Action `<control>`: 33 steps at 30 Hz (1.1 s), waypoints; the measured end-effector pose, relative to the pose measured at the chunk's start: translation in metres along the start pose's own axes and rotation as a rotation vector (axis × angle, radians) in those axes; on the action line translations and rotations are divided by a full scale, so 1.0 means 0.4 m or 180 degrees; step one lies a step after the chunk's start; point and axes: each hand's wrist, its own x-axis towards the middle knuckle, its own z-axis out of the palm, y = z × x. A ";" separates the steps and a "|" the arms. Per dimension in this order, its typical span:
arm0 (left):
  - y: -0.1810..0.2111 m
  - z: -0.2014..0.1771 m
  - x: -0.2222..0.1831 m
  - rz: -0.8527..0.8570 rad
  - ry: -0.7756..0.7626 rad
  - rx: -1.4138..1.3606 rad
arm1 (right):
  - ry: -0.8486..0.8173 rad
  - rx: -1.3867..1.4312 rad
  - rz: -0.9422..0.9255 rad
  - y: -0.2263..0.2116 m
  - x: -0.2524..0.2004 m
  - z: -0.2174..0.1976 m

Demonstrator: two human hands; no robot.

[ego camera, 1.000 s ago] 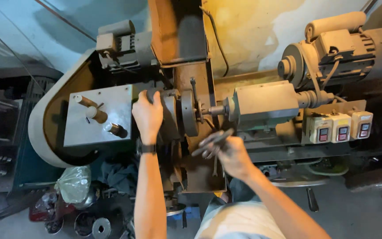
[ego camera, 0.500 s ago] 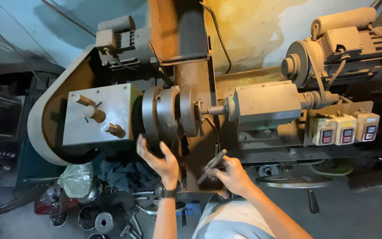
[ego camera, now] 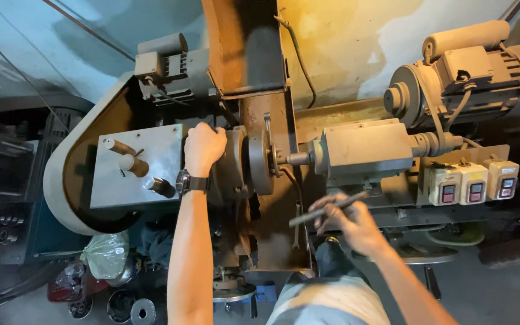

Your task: The person is operating a metal lathe, adjusting the chuck and machine settings to process a metal part.

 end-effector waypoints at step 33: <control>0.059 -0.079 -0.183 0.0229 0.0394 -0.0510 | -0.0895 0.1093 -0.1510 -0.125 0.139 0.141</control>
